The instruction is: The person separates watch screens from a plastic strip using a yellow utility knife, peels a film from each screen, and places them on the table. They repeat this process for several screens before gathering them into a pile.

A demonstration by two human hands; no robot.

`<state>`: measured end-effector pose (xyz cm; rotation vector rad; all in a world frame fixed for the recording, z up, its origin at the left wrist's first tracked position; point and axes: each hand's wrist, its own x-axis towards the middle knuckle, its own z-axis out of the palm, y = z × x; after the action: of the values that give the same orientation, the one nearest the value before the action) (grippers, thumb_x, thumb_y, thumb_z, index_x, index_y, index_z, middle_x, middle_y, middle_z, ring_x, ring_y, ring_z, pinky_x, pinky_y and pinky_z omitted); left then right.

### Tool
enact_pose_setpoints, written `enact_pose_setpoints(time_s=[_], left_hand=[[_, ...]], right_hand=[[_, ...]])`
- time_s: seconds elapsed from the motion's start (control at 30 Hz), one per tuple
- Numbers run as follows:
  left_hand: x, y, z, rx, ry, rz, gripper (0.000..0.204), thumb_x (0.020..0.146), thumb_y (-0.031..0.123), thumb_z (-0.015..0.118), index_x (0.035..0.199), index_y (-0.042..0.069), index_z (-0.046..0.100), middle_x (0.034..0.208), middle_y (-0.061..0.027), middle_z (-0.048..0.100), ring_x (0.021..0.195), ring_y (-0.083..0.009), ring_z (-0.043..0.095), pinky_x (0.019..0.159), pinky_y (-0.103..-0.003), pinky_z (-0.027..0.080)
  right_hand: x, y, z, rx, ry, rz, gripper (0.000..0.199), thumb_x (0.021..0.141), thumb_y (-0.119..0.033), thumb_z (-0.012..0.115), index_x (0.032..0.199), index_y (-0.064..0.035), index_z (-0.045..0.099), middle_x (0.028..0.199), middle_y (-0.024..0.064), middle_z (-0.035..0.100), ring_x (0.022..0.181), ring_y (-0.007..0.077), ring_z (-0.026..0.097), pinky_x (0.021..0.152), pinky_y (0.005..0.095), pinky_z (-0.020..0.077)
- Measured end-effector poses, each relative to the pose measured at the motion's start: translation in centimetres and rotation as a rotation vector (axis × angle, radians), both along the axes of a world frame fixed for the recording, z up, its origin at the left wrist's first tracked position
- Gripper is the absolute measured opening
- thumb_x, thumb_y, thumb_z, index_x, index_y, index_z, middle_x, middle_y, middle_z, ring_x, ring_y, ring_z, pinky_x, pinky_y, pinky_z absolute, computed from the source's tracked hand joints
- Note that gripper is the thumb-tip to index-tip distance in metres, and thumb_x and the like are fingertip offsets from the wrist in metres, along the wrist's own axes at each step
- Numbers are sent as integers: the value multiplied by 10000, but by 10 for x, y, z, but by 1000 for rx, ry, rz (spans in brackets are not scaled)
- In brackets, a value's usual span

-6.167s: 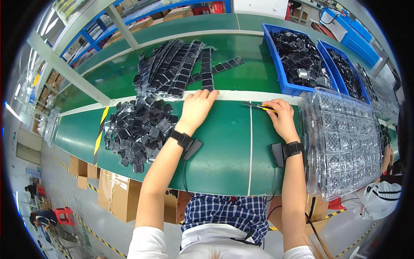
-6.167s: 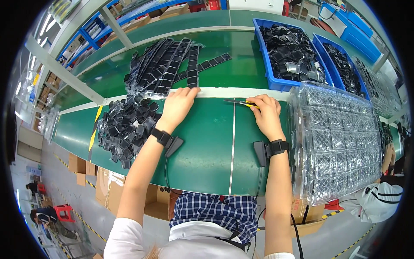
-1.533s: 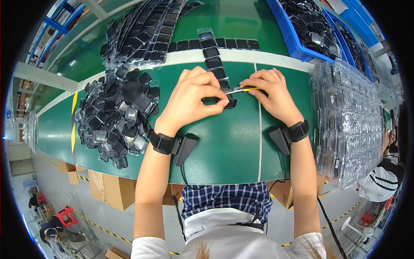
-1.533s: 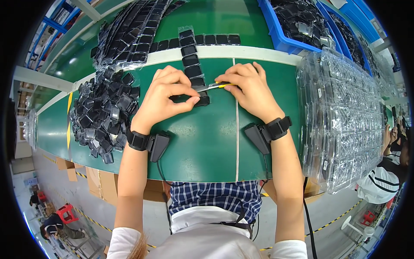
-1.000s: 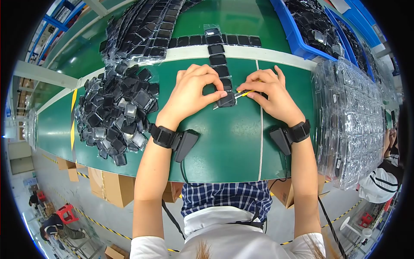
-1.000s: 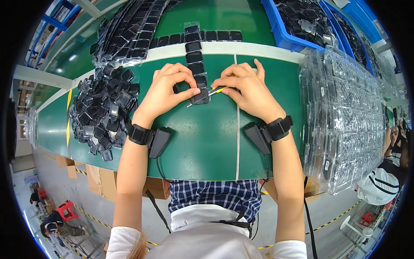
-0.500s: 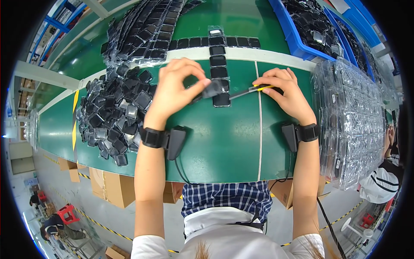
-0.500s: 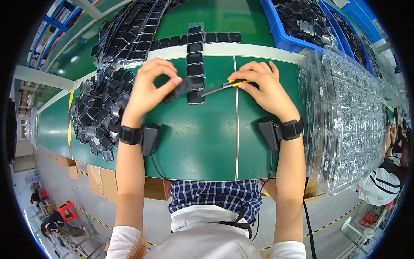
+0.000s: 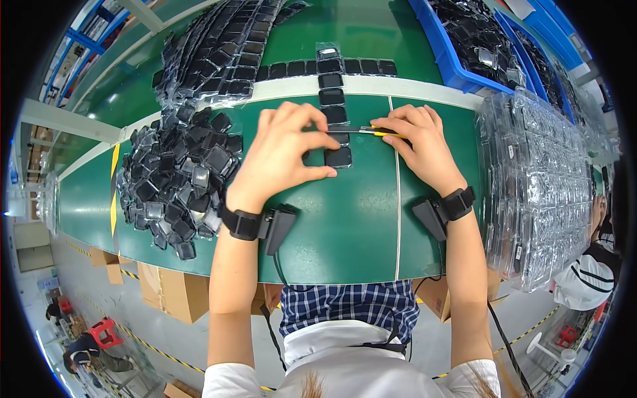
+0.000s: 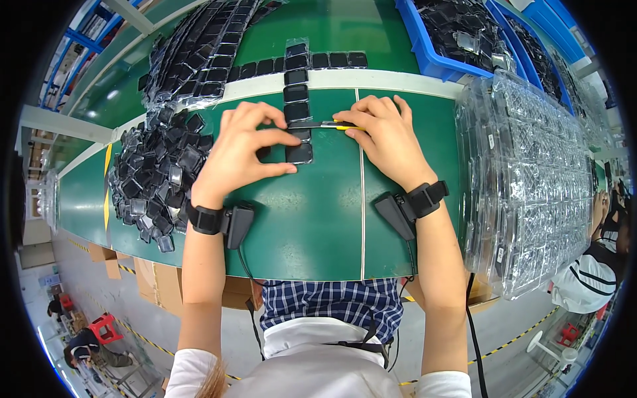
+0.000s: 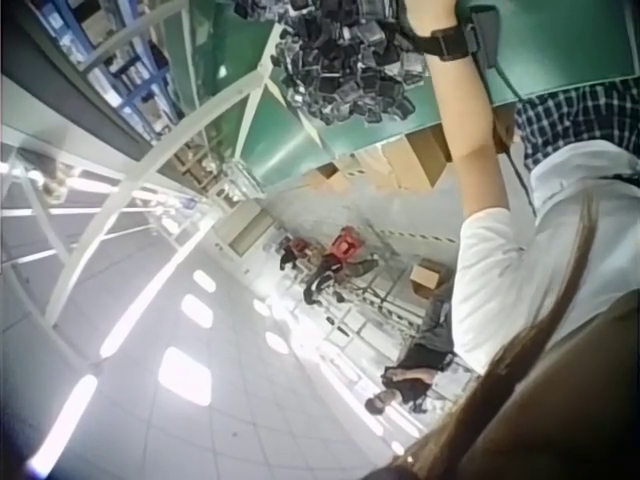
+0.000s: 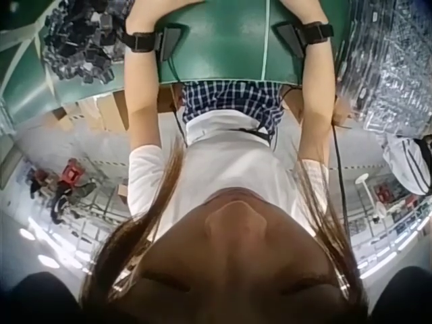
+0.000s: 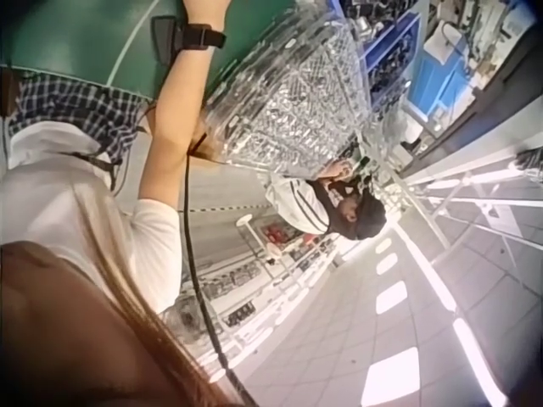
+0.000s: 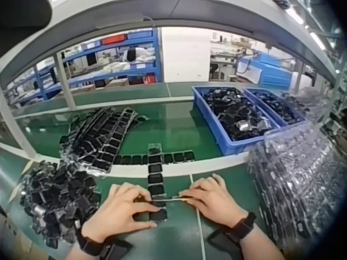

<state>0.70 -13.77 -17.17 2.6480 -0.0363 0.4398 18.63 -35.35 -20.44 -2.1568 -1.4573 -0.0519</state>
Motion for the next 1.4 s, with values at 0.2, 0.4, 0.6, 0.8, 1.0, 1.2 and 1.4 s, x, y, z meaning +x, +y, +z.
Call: enact_pose_setpoints(time_s=[0.2,0.4,0.6,0.8,1.0,1.2,1.4], left_hand=[[6,0,-8,-86,-37,-25,190,729,240,880,890,158,821,1008,48,656,1029,-190,577,958,-353,378],[16,5,-23,-90,-81,72,115,847,243,820,912,154,786,1015,43,699,1007,-191,607,916,-349,393],[21,3,-27,-153,10,120,144,832,219,834,900,118,756,1022,13,716,1055,-212,627,974,-372,408],[28,8,-33,-156,-55,78,141,847,268,818,880,147,753,997,38,703,989,-212,612,895,-364,390],[25,9,-33,-141,-28,85,139,854,259,812,888,137,753,1004,33,706,1029,-208,616,916,-356,380],[14,33,-21,-165,-238,141,128,820,182,827,826,80,749,947,-54,743,918,-282,674,844,-396,517],[-10,44,-10,-36,-36,278,193,775,256,833,863,115,734,995,-7,699,1075,-271,609,945,-419,411]], right_hand=[[-3,1,6,-11,14,75,262,910,-103,722,1157,-170,775,1098,3,635,1098,228,568,1120,423,329],[-5,2,6,-5,29,125,256,895,-85,730,1133,-166,777,1096,2,632,1106,234,557,1122,413,321],[-5,7,2,1,41,129,242,912,-81,715,1128,-170,777,1112,-2,635,1161,225,555,1167,453,282],[1,16,-7,36,45,146,230,934,-94,702,1128,-189,778,1124,-14,634,1208,205,556,1239,528,187],[13,-5,9,-76,116,165,241,941,-93,692,1138,-203,778,1127,-15,635,1181,202,587,1245,549,173],[22,-19,16,11,127,48,282,899,-46,719,1160,-140,765,1117,48,658,1130,273,594,1109,432,376],[12,-8,7,32,72,22,302,905,-51,717,1192,-139,752,1110,48,651,1104,272,590,1047,409,408]])
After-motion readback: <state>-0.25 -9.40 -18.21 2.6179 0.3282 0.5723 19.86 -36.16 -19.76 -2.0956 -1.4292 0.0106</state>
